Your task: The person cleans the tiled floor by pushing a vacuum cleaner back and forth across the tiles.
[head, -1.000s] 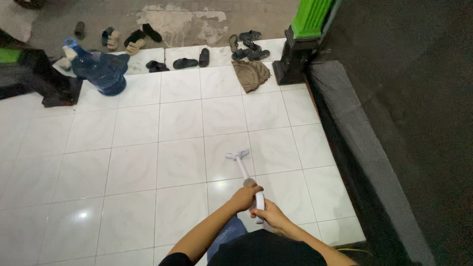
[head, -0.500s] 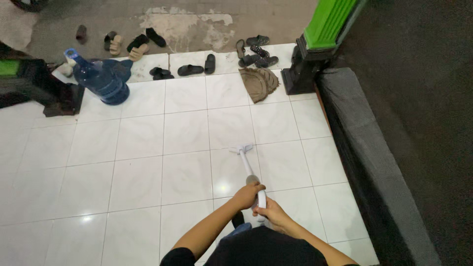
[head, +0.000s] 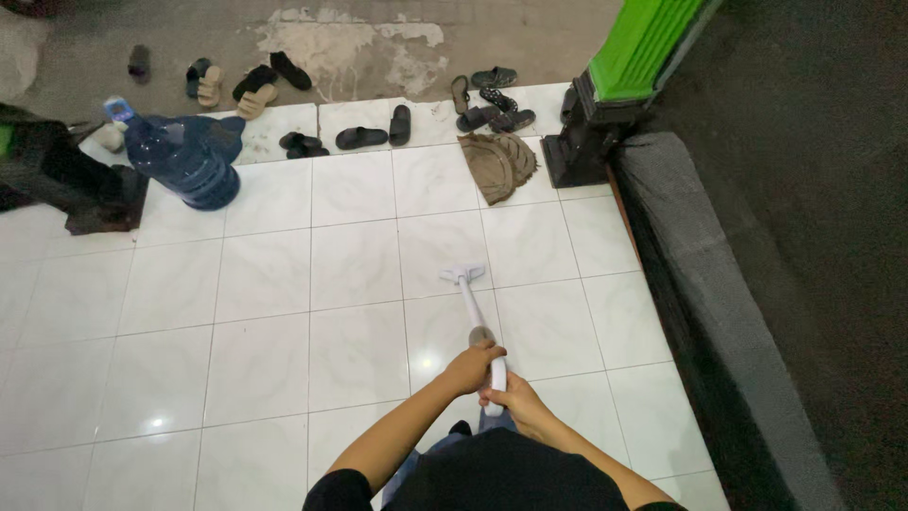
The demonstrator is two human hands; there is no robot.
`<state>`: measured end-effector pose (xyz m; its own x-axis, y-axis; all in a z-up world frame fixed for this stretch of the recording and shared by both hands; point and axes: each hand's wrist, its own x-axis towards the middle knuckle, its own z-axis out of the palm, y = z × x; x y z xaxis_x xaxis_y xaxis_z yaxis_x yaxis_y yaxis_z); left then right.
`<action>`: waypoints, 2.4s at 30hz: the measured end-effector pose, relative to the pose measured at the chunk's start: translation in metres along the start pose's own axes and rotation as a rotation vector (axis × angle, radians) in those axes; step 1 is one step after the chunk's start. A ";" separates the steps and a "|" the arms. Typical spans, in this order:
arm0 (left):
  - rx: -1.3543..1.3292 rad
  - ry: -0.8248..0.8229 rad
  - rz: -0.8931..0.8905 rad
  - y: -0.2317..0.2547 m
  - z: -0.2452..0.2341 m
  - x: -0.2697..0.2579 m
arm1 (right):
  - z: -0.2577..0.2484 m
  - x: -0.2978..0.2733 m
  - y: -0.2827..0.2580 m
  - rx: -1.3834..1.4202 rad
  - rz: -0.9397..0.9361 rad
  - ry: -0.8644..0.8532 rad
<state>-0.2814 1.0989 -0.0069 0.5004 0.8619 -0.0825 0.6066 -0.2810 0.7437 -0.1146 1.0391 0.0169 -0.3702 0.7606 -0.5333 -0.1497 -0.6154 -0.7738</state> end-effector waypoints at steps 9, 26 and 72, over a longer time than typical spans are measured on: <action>0.012 -0.024 -0.030 -0.017 -0.043 0.041 | -0.007 0.051 -0.040 -0.052 -0.048 -0.085; -0.030 0.070 -0.003 -0.074 -0.173 0.254 | -0.036 0.231 -0.227 -0.056 0.001 -0.038; 0.063 -0.091 -0.026 -0.272 -0.399 0.519 | -0.013 0.595 -0.384 0.055 -0.027 0.020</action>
<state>-0.4328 1.7913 0.0123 0.5359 0.8284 -0.1631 0.6565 -0.2873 0.6975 -0.2659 1.7305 -0.0079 -0.3474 0.7806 -0.5196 -0.2101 -0.6048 -0.7682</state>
